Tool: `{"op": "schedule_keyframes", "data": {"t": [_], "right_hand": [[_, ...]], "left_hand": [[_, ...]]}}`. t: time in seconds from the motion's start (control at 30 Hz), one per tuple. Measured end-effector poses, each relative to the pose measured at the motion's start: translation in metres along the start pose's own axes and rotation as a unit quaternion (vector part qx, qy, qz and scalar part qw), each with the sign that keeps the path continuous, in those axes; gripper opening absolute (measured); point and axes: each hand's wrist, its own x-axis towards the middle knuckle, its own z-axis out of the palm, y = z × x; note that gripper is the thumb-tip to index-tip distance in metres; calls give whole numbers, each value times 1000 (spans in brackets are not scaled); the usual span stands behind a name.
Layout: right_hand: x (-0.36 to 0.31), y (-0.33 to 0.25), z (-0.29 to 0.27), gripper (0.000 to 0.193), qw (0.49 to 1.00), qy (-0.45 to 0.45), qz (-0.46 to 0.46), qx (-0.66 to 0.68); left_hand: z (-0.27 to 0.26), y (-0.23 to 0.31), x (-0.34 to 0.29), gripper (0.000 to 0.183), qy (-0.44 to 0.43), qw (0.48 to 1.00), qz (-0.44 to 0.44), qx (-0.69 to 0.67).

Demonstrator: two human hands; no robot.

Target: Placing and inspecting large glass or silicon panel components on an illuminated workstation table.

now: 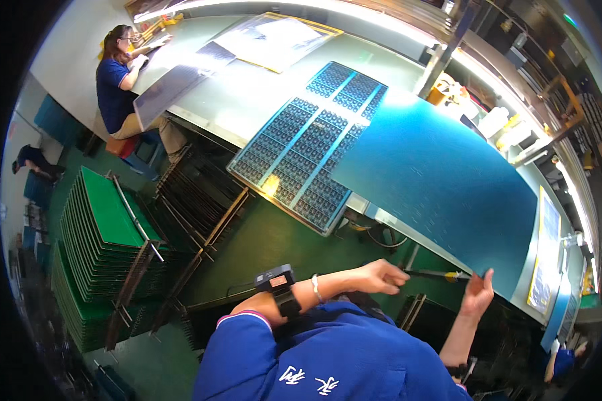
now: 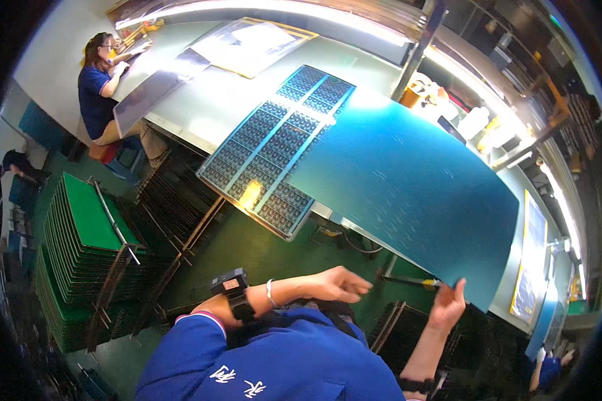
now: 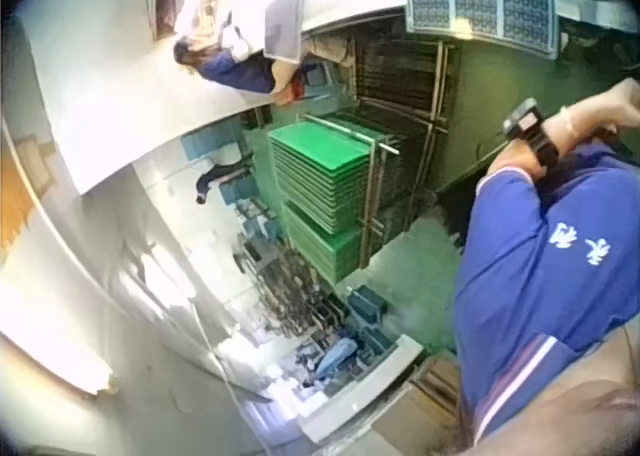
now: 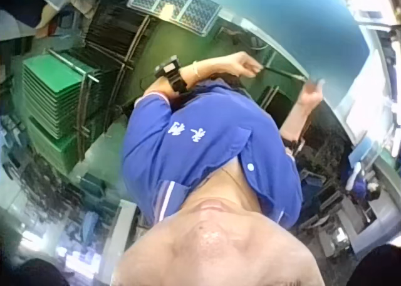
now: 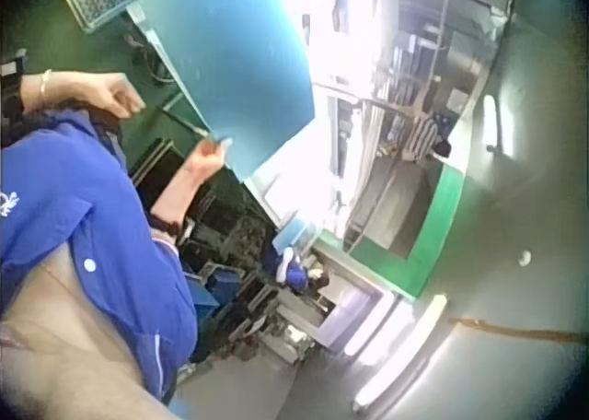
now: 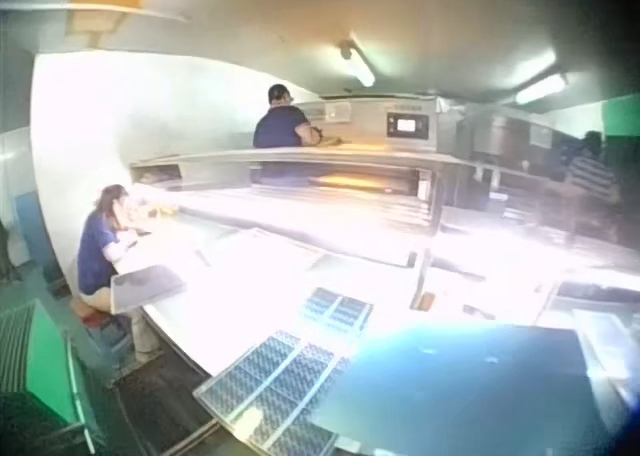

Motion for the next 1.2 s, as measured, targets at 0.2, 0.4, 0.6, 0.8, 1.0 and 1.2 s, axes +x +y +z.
{"op": "schedule_keyframes", "data": {"t": [0.2,0.4,0.6,0.8,1.0,1.2], "right_hand": [[38,-15,-98,29,996,83,-3,-25],[67,4,-134,20,982,134,128,-23],[87,-8,-136,22,982,79,164,-55],[99,-11,-118,24,983,75,146,-79],[97,-44,-101,34,797,161,306,-494],[111,-27,21,28,828,-84,139,-536]], "left_hand": [[-73,-71,-66,40,396,902,-167,-37],[-81,-25,-75,19,515,774,-83,-359],[-92,-55,-58,7,591,760,-85,-256],[-87,-41,-32,15,636,729,-49,-248],[-75,-32,-47,29,600,646,-93,463],[-113,-19,-58,53,365,664,-25,652]]}}
